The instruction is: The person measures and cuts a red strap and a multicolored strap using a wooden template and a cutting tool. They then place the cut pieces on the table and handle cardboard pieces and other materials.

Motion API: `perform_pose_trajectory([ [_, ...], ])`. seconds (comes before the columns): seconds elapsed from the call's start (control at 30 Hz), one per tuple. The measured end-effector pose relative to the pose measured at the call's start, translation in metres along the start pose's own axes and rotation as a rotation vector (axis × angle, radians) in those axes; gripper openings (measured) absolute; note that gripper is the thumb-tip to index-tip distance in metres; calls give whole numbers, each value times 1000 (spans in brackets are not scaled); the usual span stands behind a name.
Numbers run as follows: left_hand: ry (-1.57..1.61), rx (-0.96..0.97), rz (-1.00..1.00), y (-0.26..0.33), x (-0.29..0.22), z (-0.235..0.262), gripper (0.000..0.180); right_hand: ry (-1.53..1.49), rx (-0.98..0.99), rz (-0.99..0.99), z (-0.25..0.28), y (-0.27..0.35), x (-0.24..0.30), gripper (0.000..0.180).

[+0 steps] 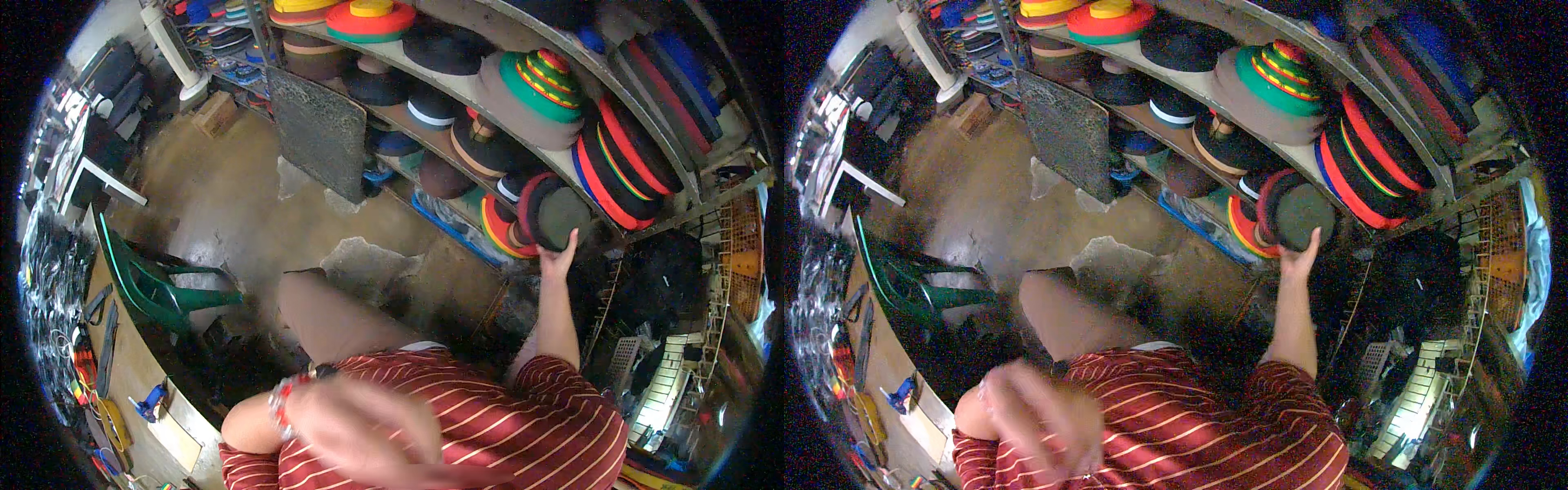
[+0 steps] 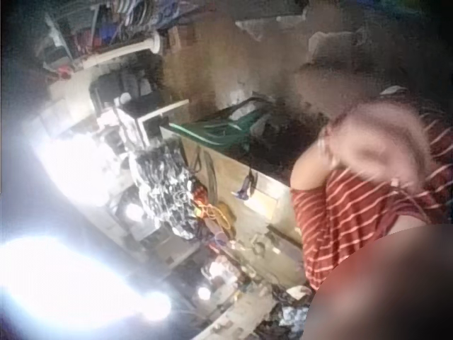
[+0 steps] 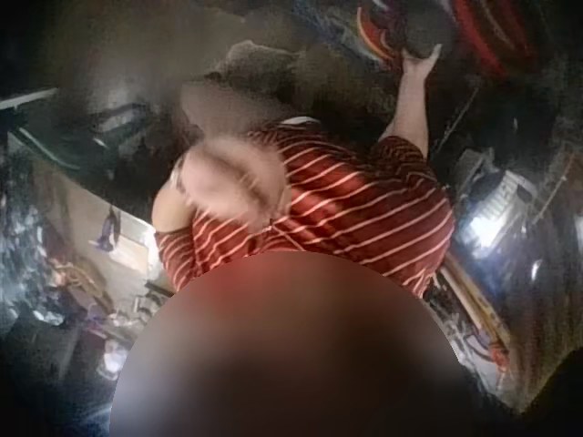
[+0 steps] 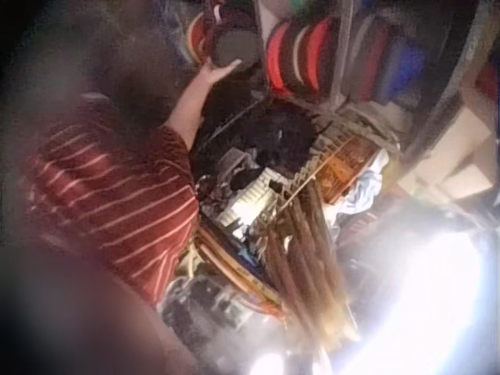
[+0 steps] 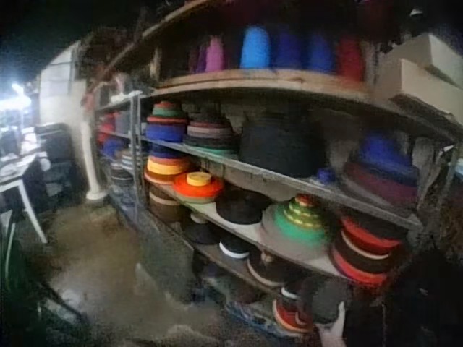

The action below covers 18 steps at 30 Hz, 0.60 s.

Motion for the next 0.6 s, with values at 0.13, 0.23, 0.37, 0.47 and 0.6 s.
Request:
perform_pose_trajectory([
  [0.13, 103, -53, -166, -29, -3, -21, 16, 44, -75, 63, 9, -82, 24, 74],
  [0.23, -168, -26, -112, -43, 5, -19, 10, 324, -207, 32, 10, -128, 31, 77],
  [0.37, -278, 18, -183, -43, 4, -19, 9, 829, -393, -321, 20, -161, 45, 83],
  [0.47, -125, -58, -255, -40, -3, -24, 10, 722, -463, 88, 11, -134, 22, 77],
  [0.6, -84, -59, -292, -38, 1, -28, 14, 956, -187, 852, -53, -14, -59, 21],
])
Point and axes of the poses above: each hand's wrist, its own y-axis away from the middle knuckle, its own z-axis out of the back of the hand, x = y × z, the point moved 1 cm from there along -y, towards the middle knuckle, and after that the axes turned 9 degrees about y, right-handed, at the moved point
